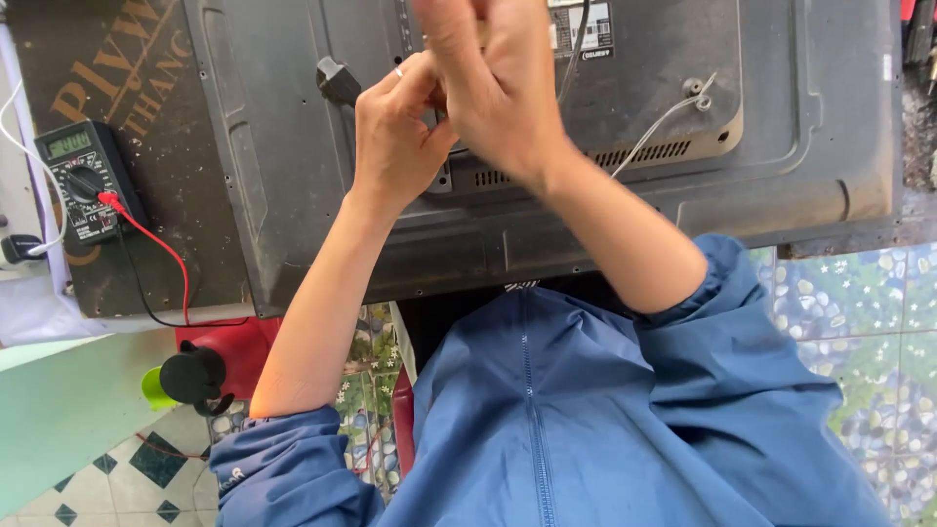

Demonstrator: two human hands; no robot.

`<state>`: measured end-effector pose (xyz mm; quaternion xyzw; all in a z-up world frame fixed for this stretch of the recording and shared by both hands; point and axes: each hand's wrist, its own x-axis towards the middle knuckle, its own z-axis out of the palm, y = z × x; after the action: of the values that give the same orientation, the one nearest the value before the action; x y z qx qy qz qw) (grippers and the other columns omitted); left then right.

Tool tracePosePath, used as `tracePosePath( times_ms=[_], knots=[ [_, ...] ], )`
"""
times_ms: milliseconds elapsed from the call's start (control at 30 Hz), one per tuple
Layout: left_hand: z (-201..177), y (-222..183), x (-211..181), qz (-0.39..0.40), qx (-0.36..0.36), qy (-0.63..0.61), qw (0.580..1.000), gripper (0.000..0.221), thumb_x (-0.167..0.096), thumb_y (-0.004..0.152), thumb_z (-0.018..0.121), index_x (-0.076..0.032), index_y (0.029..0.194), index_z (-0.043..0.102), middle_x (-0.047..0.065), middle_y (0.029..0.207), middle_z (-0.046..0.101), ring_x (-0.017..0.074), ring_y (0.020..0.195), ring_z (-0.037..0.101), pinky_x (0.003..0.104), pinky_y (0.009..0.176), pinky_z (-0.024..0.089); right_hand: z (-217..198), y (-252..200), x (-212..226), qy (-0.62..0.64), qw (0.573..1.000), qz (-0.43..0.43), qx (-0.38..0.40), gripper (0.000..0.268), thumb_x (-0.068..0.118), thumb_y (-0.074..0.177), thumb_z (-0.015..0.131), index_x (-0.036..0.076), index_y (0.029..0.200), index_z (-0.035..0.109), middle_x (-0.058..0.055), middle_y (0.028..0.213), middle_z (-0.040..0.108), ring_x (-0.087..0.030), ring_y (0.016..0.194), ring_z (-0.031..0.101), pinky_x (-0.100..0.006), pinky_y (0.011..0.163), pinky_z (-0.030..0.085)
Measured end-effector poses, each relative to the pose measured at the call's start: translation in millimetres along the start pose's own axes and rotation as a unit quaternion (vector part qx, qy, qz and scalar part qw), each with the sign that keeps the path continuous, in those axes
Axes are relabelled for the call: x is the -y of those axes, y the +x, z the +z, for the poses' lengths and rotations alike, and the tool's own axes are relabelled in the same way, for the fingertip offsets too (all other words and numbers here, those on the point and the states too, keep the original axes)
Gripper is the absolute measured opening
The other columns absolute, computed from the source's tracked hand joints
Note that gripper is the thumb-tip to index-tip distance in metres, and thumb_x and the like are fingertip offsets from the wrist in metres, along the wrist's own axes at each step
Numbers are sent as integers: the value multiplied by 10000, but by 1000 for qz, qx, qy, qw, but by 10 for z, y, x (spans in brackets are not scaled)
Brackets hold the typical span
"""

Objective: Prying open a television casing and testing internal components with a multimeter.

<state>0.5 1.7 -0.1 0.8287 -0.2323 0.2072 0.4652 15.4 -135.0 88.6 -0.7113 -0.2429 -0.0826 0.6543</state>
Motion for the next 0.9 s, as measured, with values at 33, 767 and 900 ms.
tracePosePath(
  times_ms=[33, 767, 900],
  knots=[
    [-13, -1, 12, -19, 4, -3, 1000, 160, 48, 836, 670, -35, 896, 546, 63, 801, 586, 197, 660, 560, 305, 608, 495, -49, 80, -37, 17, 995, 5, 101, 476, 436, 1118, 427, 107, 788, 331, 0, 678, 281, -113, 599, 324, -303, 550, 289],
    [-125, -50, 47, -79, 76, 51, 993, 183, -81, 844, 729, -4, 777, 577, 79, 671, 638, 246, 645, 603, 361, 547, 411, -209, 310, 53, 49, 950, -42, 306, 367, 397, 1148, 402, 62, 1013, 461, 7, 838, 373, -114, 724, 345, -279, 650, 278],
    [-192, 99, -70, -18, 76, 29, 996, 272, -303, 1052, 680, -72, 909, 698, 43, 735, 689, 224, 651, 638, 341, 610, 449, -258, 384, -22, 106, 933, 40, 342, 412, 258, 1178, 392, 75, 809, 372, 10, 588, 273, -91, 525, 247, -256, 521, 213]
  ],
)
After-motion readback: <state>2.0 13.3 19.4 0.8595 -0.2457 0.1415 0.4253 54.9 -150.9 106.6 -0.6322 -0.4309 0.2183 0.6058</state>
